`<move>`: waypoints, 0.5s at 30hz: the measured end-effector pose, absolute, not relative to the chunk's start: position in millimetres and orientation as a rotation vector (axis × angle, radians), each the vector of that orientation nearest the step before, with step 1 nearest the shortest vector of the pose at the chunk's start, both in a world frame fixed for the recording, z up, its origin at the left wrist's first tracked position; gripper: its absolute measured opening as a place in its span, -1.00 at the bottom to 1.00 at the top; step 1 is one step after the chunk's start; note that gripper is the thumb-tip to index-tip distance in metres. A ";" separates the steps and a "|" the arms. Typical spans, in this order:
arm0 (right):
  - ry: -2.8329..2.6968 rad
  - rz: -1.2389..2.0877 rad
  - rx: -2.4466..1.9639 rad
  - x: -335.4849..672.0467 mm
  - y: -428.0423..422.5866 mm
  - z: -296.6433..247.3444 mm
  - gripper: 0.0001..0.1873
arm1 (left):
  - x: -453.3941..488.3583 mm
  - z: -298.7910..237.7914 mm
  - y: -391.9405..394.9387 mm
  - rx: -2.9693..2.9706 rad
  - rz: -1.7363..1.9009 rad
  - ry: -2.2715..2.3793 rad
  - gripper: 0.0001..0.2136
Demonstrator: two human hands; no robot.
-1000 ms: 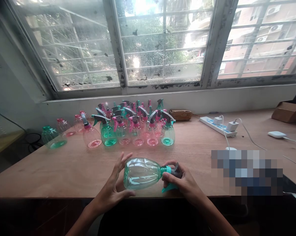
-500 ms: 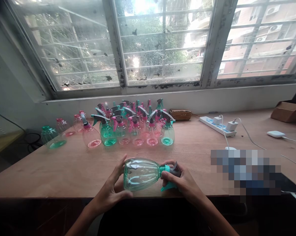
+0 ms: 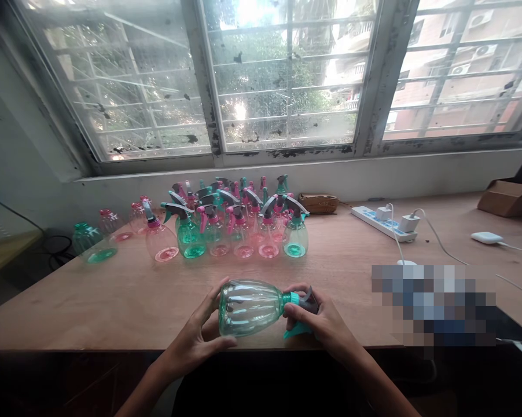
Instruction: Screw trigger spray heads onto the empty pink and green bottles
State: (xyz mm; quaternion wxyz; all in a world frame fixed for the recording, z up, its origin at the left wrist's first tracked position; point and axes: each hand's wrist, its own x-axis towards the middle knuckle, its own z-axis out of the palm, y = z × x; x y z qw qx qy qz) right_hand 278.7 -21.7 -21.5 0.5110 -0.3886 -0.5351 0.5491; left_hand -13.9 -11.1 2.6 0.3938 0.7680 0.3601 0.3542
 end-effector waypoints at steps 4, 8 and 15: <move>-1.271 1.327 -0.955 278.9 -21.6 -22.0 -0.57 | -12.4 3.9 -9.5 1.997 0.930 0.848 -0.23; -1.274 1.312 -0.960 279.0 -21.9 -21.6 -0.57 | -12.9 0.1 -9.2 1.922 0.929 0.803 -0.23; -1.282 1.326 -0.955 278.4 -22.2 -20.6 -0.58 | -13.0 7.4 -11.7 1.984 0.919 0.894 -0.06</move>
